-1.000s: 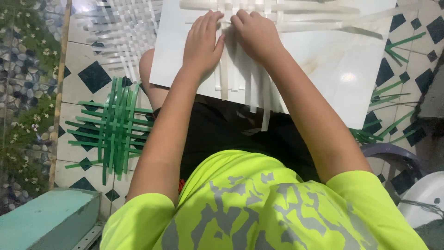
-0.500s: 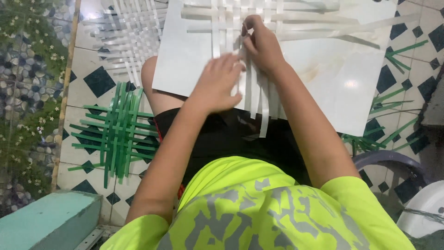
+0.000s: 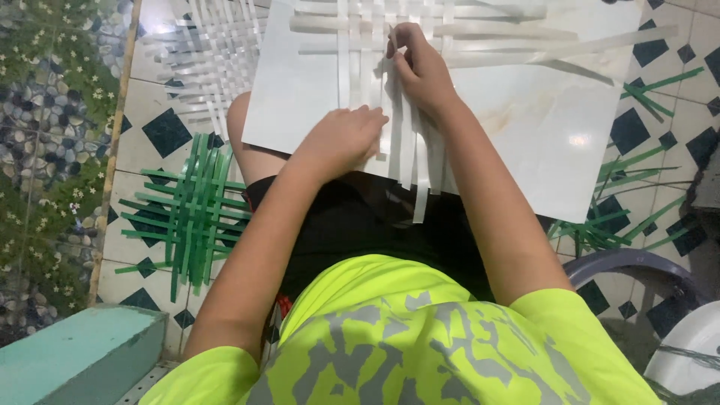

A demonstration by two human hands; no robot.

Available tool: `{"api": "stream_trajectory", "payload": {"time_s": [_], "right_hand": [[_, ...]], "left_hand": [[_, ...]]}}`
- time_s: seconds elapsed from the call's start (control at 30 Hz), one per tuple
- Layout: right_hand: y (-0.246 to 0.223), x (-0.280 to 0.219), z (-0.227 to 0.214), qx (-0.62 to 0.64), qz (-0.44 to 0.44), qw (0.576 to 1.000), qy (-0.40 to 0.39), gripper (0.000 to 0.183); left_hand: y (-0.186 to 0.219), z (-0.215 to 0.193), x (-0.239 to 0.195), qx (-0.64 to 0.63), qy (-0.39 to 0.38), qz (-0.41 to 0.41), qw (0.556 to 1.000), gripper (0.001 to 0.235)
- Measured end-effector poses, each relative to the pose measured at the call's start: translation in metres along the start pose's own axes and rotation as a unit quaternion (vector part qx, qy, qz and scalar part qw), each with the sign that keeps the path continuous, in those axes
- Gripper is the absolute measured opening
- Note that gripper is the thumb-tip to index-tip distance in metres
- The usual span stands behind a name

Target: Weaving white plastic strips together on a flat surface to create a mat.

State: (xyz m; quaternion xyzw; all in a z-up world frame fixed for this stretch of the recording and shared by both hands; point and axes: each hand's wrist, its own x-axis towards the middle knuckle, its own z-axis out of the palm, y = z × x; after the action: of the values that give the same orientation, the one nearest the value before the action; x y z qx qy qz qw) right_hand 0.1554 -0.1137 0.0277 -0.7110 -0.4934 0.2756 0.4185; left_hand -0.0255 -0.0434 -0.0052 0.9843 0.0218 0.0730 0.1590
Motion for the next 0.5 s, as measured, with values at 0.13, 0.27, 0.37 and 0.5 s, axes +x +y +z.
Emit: {"api": "stream_trajectory", "payload": {"time_s": [0.13,0.27,0.37,0.5], "right_hand": [[0.005,0.000,0.000,0.021,-0.002,1.000,0.005,0.023],[0.022,0.008,0.005,-0.026,-0.043,0.999,0.004,0.019],[0.030,0.009,0.005,-0.045,-0.057,0.997,0.005,0.018],[0.023,0.008,0.007,-0.052,-0.005,0.999,-0.001,0.019]], "left_hand": [[-0.008,-0.028,0.005,-0.033,0.116,0.004,0.993,0.027],[-0.024,-0.075,0.038,-0.189,0.101,-0.233,0.949,0.024],[-0.050,-0.092,0.072,-0.203,0.088,-0.309,0.925,0.021],[-0.105,-0.085,0.121,-0.306,0.013,-0.411,0.859,0.017]]}}
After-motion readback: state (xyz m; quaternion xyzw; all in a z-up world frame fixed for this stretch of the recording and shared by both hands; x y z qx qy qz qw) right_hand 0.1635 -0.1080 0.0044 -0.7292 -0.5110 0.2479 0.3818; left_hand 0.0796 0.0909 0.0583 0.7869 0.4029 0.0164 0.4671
